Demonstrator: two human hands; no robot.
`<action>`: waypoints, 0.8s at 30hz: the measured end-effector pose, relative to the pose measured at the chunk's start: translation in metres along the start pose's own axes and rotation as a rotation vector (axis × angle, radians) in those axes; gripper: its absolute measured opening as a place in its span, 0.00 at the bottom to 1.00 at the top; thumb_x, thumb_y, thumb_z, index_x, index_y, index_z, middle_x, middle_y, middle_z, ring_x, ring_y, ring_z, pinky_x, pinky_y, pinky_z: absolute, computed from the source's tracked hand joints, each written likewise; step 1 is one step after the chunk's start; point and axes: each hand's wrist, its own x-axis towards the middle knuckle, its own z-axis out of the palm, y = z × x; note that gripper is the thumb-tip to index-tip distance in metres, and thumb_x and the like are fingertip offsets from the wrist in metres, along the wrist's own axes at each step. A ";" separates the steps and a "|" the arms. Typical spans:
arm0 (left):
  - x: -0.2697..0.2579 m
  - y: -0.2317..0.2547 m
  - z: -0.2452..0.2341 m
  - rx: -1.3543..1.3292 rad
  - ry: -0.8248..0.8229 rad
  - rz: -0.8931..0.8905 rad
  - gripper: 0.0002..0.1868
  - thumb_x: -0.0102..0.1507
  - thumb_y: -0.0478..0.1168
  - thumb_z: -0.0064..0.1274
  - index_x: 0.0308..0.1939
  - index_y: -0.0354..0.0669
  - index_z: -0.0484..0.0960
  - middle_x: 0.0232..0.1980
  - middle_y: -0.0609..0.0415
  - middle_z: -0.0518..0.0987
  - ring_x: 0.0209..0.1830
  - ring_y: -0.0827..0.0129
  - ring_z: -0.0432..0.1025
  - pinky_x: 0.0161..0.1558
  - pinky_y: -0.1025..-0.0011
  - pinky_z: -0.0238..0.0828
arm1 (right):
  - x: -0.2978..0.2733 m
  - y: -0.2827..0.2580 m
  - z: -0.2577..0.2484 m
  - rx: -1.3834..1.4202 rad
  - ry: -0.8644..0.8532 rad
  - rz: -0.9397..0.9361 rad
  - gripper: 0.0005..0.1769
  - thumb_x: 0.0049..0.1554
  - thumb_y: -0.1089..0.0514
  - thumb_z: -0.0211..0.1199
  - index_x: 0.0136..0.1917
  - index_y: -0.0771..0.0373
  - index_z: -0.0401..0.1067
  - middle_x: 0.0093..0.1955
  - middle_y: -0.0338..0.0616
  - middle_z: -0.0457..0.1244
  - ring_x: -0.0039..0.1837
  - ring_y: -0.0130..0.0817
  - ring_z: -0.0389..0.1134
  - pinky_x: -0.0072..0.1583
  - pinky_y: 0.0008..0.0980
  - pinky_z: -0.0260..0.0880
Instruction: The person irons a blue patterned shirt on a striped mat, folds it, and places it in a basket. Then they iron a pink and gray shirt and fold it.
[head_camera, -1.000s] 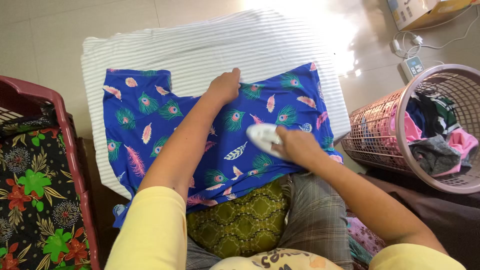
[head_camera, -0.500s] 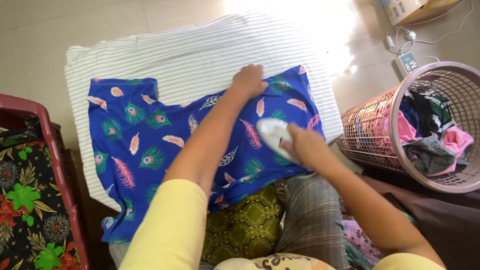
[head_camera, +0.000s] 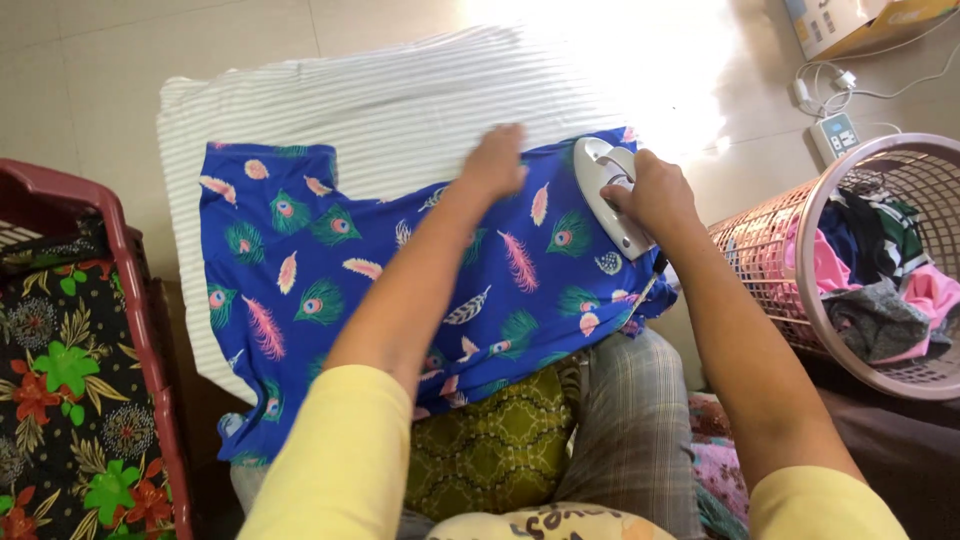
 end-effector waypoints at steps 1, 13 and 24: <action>-0.003 -0.008 -0.013 0.148 -0.068 -0.111 0.23 0.51 0.41 0.63 0.48 0.39 0.78 0.53 0.43 0.78 0.57 0.46 0.72 0.53 0.52 0.72 | -0.005 -0.003 0.002 -0.023 0.010 -0.041 0.32 0.51 0.40 0.72 0.53 0.69 0.69 0.47 0.66 0.68 0.52 0.62 0.71 0.54 0.54 0.72; -0.078 -0.089 -0.098 0.358 -0.330 -0.166 0.14 0.57 0.41 0.58 0.47 0.44 0.84 0.47 0.41 0.84 0.52 0.46 0.78 0.52 0.52 0.74 | -0.097 -0.102 0.050 -0.088 -0.192 -0.468 0.24 0.55 0.42 0.66 0.55 0.62 0.69 0.41 0.59 0.70 0.47 0.59 0.73 0.51 0.55 0.72; -0.110 -0.108 -0.153 0.302 -0.383 -0.281 0.17 0.49 0.44 0.60 0.42 0.52 0.86 0.43 0.49 0.85 0.49 0.52 0.78 0.55 0.52 0.67 | -0.051 -0.105 0.025 -0.105 -0.065 -0.475 0.27 0.52 0.41 0.70 0.51 0.64 0.68 0.40 0.60 0.69 0.46 0.60 0.71 0.49 0.55 0.71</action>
